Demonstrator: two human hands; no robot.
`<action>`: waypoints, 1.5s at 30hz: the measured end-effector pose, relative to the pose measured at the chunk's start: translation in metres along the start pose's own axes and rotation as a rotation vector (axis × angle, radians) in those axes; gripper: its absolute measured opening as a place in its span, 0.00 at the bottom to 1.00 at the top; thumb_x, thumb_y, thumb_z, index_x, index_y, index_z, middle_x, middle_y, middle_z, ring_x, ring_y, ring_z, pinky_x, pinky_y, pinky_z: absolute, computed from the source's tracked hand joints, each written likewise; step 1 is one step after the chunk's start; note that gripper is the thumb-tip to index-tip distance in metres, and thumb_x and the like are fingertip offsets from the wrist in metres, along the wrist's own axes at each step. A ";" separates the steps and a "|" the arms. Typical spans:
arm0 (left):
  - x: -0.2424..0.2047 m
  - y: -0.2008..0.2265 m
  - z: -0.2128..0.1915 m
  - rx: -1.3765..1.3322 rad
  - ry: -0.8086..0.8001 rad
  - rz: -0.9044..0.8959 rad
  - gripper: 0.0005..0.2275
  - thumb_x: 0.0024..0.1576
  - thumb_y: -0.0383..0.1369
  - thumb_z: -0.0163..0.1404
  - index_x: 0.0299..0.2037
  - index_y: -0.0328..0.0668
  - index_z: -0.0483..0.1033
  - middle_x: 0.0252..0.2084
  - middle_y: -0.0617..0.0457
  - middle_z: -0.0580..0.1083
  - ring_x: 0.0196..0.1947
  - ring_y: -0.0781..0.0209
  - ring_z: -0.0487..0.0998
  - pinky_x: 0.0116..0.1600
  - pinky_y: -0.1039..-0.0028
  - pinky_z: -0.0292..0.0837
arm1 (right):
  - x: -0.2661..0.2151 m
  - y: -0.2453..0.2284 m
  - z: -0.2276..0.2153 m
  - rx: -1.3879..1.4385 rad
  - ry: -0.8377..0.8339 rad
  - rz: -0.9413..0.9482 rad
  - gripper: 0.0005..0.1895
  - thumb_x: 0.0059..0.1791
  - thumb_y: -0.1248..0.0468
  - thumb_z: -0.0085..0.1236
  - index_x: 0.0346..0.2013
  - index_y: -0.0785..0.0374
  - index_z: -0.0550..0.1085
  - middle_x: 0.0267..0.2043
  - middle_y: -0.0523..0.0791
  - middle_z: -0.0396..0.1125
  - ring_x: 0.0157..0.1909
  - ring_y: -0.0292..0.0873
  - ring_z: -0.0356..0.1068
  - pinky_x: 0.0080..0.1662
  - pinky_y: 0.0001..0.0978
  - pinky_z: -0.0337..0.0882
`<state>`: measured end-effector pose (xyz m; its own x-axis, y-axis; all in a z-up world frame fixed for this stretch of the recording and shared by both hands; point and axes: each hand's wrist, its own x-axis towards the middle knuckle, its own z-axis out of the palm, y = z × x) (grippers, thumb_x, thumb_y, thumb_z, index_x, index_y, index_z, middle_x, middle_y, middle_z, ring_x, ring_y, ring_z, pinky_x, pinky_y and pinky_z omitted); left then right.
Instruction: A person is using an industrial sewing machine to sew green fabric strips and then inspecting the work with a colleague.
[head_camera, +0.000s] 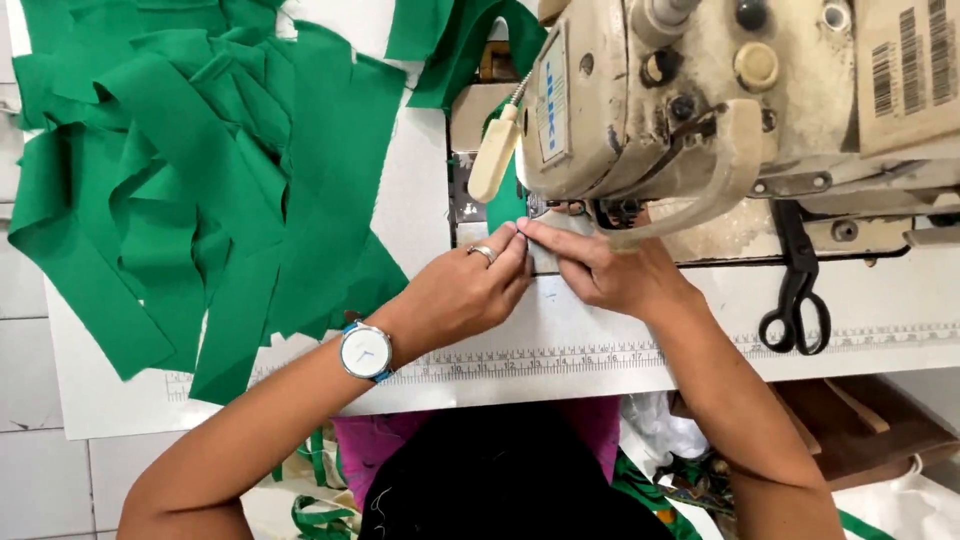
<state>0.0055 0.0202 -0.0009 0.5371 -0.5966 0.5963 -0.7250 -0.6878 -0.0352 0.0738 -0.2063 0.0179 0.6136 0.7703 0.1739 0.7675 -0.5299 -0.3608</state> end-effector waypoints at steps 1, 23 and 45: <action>0.000 -0.003 0.001 0.001 0.000 -0.001 0.07 0.58 0.22 0.51 0.44 0.30 0.80 0.44 0.36 0.76 0.49 0.42 0.82 0.46 0.70 0.80 | 0.005 -0.007 -0.008 0.000 0.000 -0.001 0.31 0.49 0.65 0.48 0.63 0.32 0.74 0.34 0.48 0.74 0.45 0.56 0.75 0.51 0.58 0.72; -0.008 -0.049 0.026 -0.089 -0.041 -0.050 0.17 0.51 0.39 0.47 0.48 0.41 0.73 0.45 0.46 0.74 0.43 0.49 0.81 0.57 0.64 0.73 | 0.014 -0.005 -0.005 -0.152 0.104 0.025 0.26 0.50 0.58 0.50 0.62 0.31 0.75 0.37 0.48 0.77 0.52 0.52 0.77 0.54 0.54 0.75; -0.031 -0.153 -0.031 -0.013 0.068 -0.644 0.10 0.53 0.13 0.43 0.39 0.31 0.73 0.40 0.43 0.68 0.38 0.38 0.68 0.28 0.51 0.66 | -0.018 0.016 -0.019 0.039 0.148 0.075 0.21 0.58 0.55 0.48 0.64 0.55 0.74 0.64 0.52 0.64 0.65 0.56 0.56 0.73 0.53 0.54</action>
<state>0.0867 0.1564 0.0107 0.8378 -0.0384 0.5446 -0.2723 -0.8939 0.3559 0.0783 -0.2354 0.0266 0.6914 0.6672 0.2773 0.7128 -0.5671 -0.4127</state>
